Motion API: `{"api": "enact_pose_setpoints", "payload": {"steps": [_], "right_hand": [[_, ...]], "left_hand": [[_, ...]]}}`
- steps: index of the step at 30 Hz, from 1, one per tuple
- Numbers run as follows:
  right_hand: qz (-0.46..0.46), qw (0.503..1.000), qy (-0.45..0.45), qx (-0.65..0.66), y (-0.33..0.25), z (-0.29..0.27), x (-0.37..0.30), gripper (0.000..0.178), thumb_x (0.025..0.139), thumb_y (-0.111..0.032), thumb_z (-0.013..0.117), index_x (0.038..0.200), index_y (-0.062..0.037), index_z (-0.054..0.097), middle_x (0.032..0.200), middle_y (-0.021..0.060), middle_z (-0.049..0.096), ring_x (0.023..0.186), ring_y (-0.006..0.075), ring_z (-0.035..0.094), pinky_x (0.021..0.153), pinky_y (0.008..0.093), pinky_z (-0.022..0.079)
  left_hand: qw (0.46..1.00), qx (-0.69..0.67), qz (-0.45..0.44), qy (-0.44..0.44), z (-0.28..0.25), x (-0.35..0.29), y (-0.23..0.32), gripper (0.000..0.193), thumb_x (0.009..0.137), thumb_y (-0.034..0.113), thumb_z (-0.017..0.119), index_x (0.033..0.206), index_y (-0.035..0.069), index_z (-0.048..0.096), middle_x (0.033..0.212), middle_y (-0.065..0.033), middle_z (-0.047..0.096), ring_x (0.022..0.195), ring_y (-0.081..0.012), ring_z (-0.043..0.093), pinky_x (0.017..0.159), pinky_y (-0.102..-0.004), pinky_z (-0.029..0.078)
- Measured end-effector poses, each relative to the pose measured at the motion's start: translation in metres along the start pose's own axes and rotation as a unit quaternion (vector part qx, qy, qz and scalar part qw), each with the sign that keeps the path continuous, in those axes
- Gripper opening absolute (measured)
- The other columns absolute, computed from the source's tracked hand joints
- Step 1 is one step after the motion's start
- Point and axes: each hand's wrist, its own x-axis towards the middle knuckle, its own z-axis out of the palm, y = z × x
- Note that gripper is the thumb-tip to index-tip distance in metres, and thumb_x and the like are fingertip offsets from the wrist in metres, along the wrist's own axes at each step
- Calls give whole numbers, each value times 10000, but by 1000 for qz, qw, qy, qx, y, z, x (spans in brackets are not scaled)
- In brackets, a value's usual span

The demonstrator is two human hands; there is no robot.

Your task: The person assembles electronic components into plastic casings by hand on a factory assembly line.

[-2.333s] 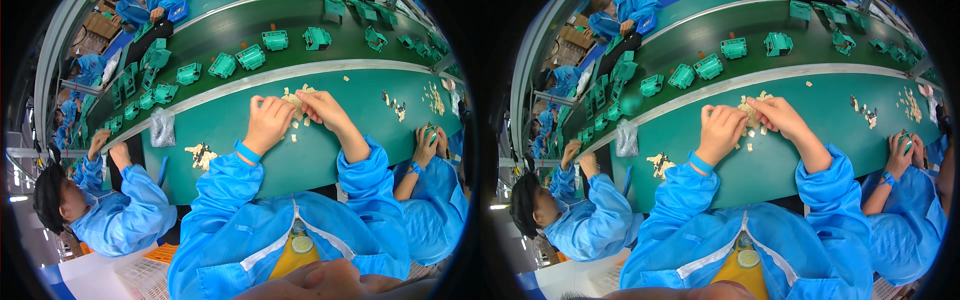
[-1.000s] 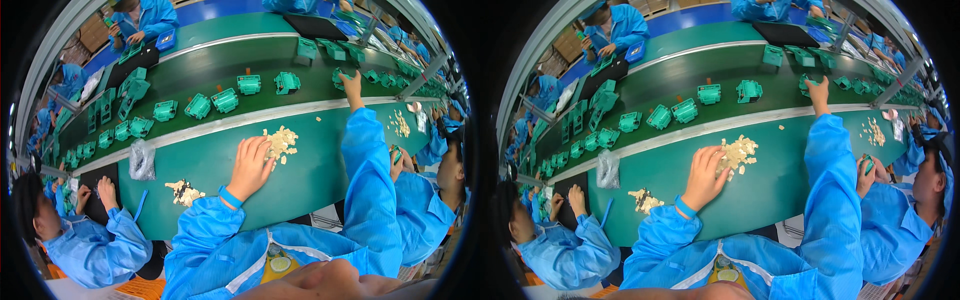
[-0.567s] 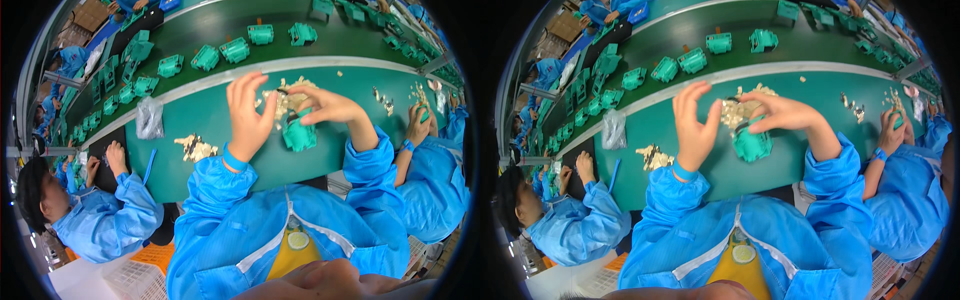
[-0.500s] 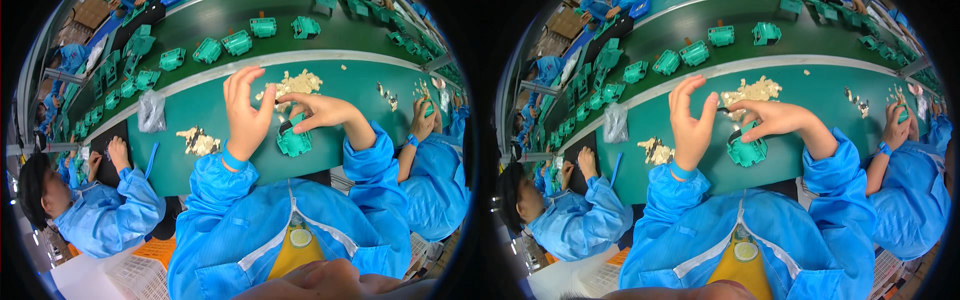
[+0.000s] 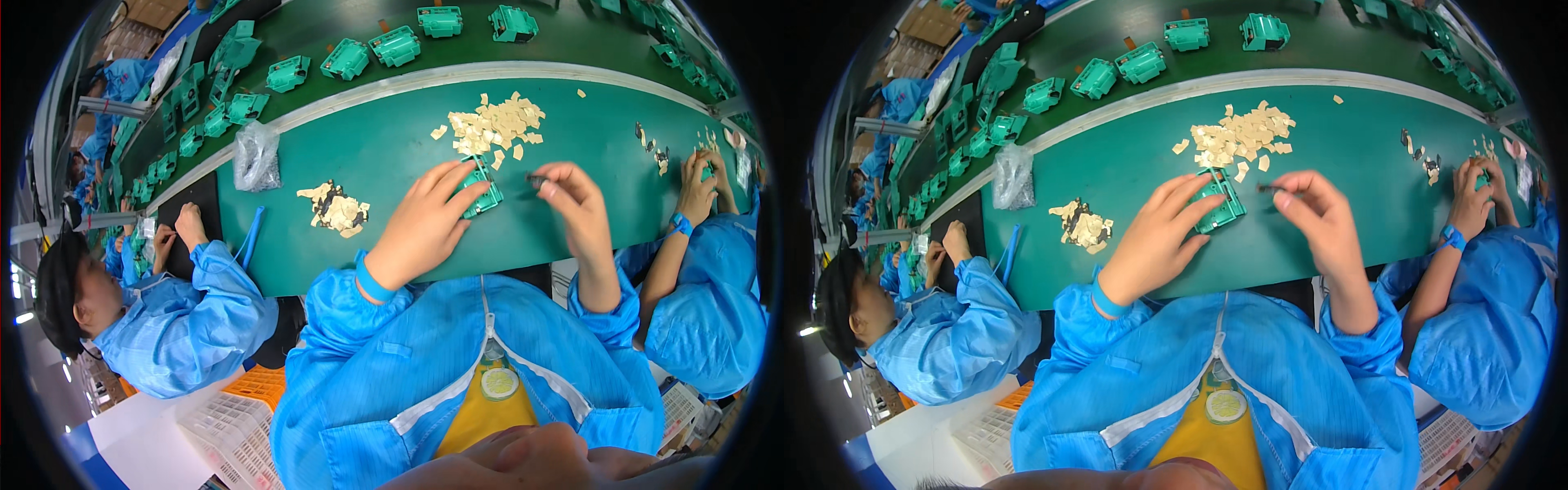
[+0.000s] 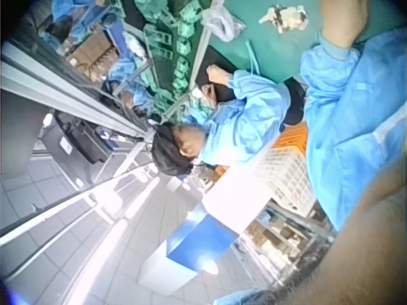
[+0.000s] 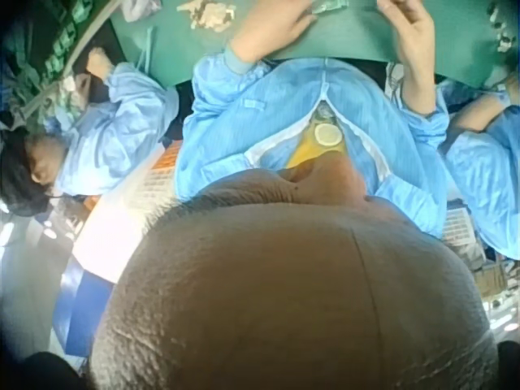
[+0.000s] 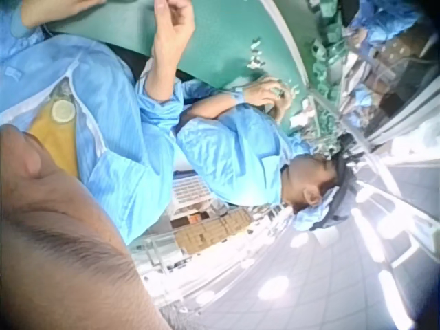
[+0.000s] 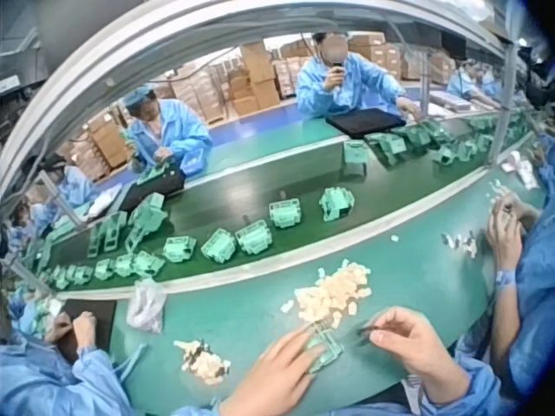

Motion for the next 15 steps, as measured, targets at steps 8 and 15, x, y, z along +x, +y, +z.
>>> {"api": "enact_pose_setpoints", "payload": {"steps": [8, 15], "right_hand": [[66, 988, -52, 133, 30, 17, -26, 118, 922, -30, 677, 864, -51, 576, 938, 51, 658, 887, 110, 626, 814, 246, 476], [95, 985, -74, 125, 38, 21, -27, 119, 920, -16, 673, 869, -54, 572, 924, 44, 654, 861, 102, 622, 790, 237, 473]], "left_hand": [[994, 91, -22, 55, 0, 6, 28, 749, 717, 223, 847, 1388, 104, 534, 1327, -132, 531, 1237, -343, 489, 1018, -504, 416], [993, 41, -83, 70, 19, 0, 32, 840, 688, 241, 869, 1416, 69, 485, 1337, -156, 505, 1260, -388, 465, 1078, -517, 386]]}}
